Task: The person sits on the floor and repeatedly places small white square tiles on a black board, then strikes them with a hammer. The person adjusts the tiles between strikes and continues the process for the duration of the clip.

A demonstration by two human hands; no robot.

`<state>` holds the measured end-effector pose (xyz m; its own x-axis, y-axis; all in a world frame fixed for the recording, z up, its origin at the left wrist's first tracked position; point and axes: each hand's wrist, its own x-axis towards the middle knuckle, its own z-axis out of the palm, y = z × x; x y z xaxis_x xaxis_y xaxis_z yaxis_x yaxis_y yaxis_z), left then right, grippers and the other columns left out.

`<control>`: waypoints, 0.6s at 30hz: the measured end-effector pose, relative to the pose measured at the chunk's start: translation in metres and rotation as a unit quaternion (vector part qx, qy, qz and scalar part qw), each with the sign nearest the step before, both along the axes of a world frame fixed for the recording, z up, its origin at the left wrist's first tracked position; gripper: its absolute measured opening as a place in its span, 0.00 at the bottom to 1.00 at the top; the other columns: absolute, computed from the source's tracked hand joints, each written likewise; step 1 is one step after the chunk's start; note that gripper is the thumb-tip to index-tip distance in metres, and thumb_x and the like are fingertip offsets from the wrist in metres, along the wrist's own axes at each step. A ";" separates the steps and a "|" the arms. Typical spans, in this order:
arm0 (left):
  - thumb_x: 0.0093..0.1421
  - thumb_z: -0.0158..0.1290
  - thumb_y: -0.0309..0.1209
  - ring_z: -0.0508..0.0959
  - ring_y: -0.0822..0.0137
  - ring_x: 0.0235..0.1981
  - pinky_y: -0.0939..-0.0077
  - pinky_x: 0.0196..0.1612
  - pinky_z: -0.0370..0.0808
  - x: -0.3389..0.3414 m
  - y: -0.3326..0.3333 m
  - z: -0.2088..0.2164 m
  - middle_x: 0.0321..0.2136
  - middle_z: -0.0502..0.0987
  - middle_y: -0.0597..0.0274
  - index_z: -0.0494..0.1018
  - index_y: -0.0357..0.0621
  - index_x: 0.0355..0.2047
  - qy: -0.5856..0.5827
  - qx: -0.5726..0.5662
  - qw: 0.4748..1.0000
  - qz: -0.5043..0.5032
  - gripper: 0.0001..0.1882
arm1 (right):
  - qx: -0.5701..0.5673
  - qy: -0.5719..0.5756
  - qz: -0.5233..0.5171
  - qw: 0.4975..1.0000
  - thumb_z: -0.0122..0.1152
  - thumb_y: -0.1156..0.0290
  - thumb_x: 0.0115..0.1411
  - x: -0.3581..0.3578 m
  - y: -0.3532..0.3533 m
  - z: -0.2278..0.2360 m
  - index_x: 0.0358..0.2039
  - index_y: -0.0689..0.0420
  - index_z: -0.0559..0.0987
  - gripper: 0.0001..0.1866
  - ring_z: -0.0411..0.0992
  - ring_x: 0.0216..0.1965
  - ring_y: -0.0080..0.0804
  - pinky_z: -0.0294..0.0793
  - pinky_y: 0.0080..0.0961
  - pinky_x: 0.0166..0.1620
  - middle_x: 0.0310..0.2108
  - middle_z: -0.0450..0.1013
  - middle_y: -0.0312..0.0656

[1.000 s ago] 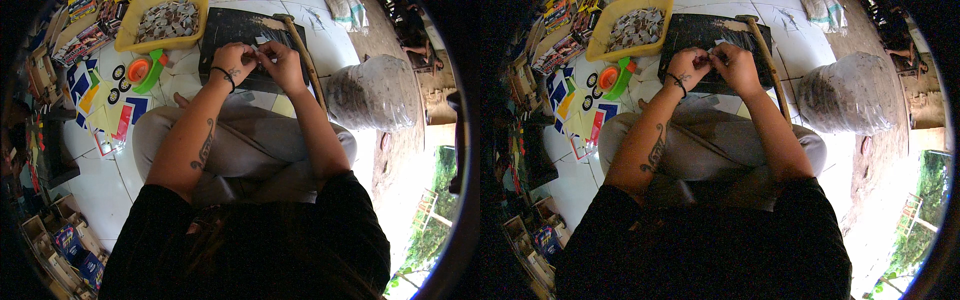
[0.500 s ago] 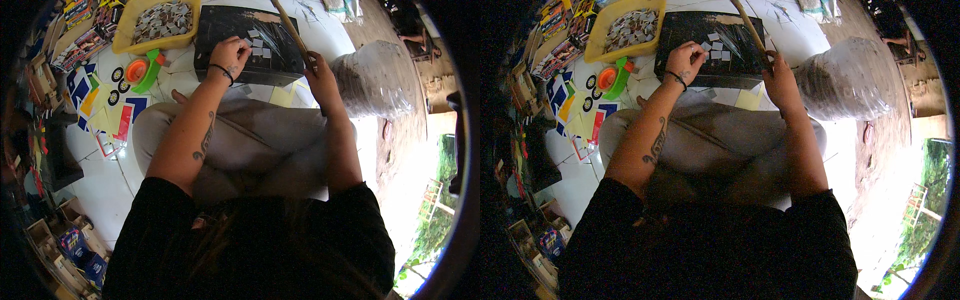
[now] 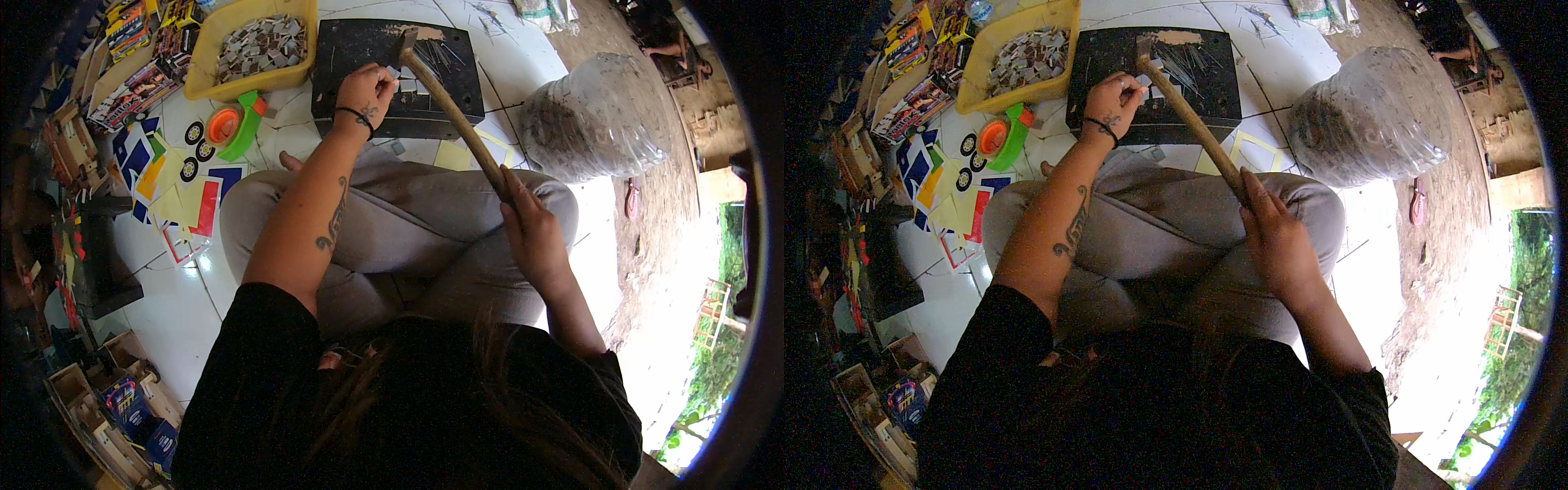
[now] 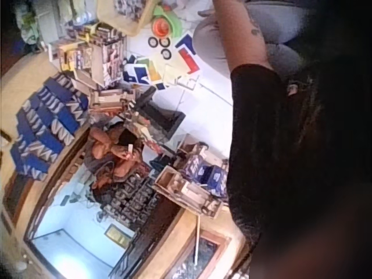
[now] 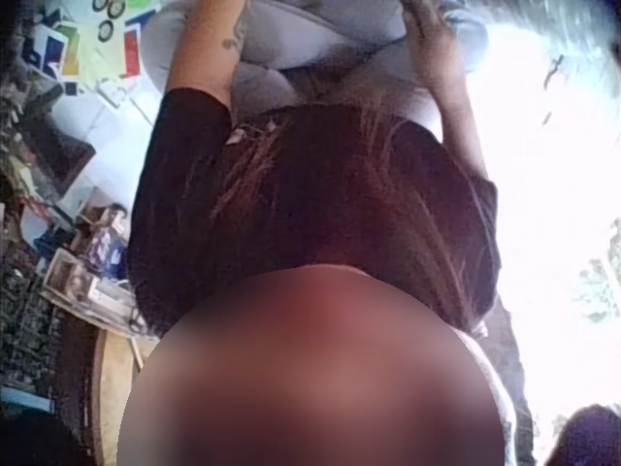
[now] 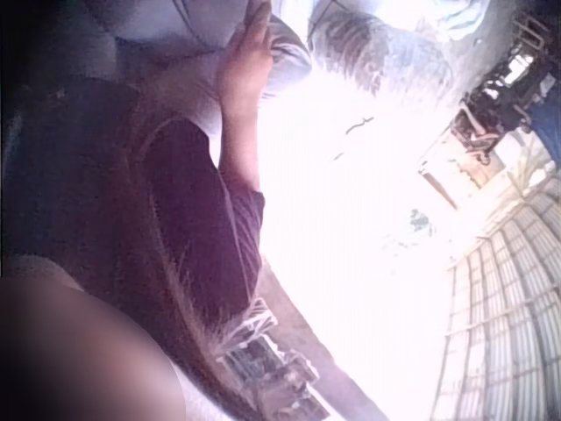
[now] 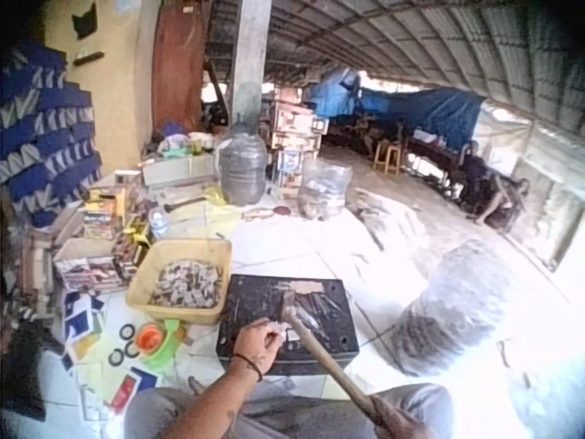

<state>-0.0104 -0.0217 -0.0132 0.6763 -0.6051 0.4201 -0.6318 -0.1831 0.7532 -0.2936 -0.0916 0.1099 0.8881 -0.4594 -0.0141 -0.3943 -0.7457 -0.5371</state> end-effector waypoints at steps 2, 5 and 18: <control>0.52 0.56 0.26 0.76 0.62 0.21 0.73 0.26 0.72 -0.001 0.001 -0.001 0.23 0.74 0.56 0.72 0.37 0.23 -0.002 -0.005 1.000 -0.002 0.06 | -0.012 -0.030 0.001 0.999 0.49 0.73 0.60 -0.001 -0.001 0.002 0.57 0.55 0.62 0.24 0.70 0.45 0.53 0.71 0.38 0.45 0.46 0.68 0.57; 0.51 0.56 0.26 0.76 0.62 0.21 0.73 0.26 0.72 -0.002 0.001 -0.002 0.23 0.74 0.56 0.72 0.37 0.23 0.002 -0.023 1.000 -0.002 0.06 | -0.017 -0.025 0.011 0.999 0.49 0.74 0.60 0.000 -0.001 0.003 0.57 0.56 0.63 0.23 0.70 0.45 0.53 0.71 0.38 0.44 0.45 0.69 0.58; 0.56 0.51 0.34 0.75 0.55 0.28 0.64 0.37 0.71 -0.003 0.000 -0.002 0.25 0.75 0.55 0.74 0.41 0.26 -0.077 0.057 0.995 0.027 0.09 | 0.028 -0.053 0.030 0.998 0.47 0.78 0.60 0.003 -0.002 0.004 0.61 0.47 0.57 0.29 0.72 0.42 0.49 0.71 0.35 0.43 0.43 0.70 0.57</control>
<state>-0.0136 -0.0216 -0.0151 0.6423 -0.6192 0.4517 -0.7245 -0.2982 0.6215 -0.2906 -0.0941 0.1139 0.9122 -0.4057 0.0569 -0.2881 -0.7340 -0.6150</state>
